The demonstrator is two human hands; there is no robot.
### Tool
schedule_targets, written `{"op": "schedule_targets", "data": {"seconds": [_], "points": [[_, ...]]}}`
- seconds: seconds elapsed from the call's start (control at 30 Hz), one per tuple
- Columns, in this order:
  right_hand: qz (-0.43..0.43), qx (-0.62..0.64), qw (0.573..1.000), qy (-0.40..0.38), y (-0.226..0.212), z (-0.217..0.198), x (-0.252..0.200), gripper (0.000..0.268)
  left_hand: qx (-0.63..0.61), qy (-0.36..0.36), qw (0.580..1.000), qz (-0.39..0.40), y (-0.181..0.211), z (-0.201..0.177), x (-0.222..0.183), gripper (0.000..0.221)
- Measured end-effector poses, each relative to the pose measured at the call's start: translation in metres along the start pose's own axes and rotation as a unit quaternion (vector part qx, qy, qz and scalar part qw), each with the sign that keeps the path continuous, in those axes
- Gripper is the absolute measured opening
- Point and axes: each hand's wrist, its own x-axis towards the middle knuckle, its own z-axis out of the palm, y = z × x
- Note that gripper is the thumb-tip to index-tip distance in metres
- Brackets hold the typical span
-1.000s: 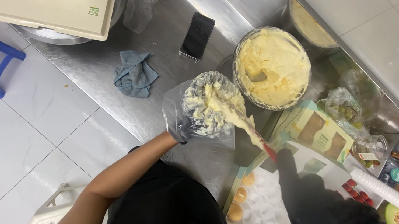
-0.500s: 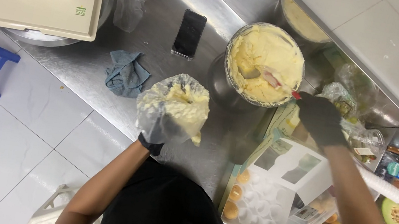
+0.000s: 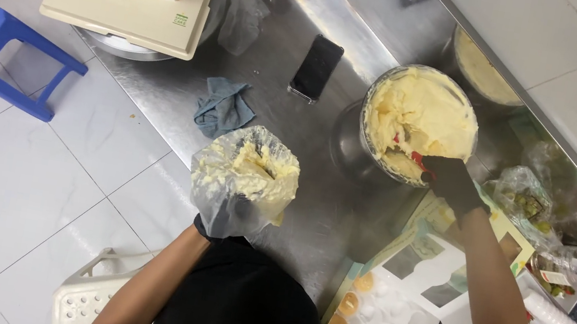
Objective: Fill small pastries with cream using a piping bag and arrange them in a box.
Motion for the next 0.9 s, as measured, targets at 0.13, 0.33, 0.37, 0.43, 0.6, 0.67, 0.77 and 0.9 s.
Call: {"op": "schedule_targets", "data": {"seconds": [0.13,0.33,0.37,0.43,0.6,0.67,0.77,0.9], "points": [[0.028,0.305,0.952,-0.010,0.025,0.002,0.011,0.028,-0.054,0.000,0.998,-0.008,0.003,0.008,0.010,0.074],[-0.119,-0.001,0.989,0.087,0.031,-0.005,-0.024,0.036,-0.138,-0.017,0.989,-0.042,-0.002,0.025,0.031,0.074],[-0.118,-0.001,0.989,0.089,0.038,-0.010,-0.026,0.036,-0.152,-0.020,0.987,-0.049,-0.003,0.029,0.036,0.074],[-0.258,-0.021,0.954,0.153,0.053,-0.021,-0.031,0.042,-0.179,-0.028,0.982,-0.063,-0.005,0.036,0.045,0.075],[0.060,0.227,0.970,0.064,0.022,-0.079,-0.091,0.038,-0.248,-0.044,0.962,-0.106,-0.027,0.050,0.067,0.076],[-0.019,-0.038,0.997,0.068,-0.002,-0.099,-0.120,0.044,-0.276,-0.052,0.952,-0.126,-0.033,0.058,0.074,0.076],[-0.466,-0.246,0.841,0.126,-0.054,-0.119,-0.166,0.039,-0.306,-0.060,0.938,-0.152,-0.052,0.080,0.096,0.077],[-0.090,0.028,0.995,-0.038,-0.128,-0.131,-0.238,0.046,-0.297,-0.044,0.935,-0.189,-0.060,0.098,0.109,0.075]]}}
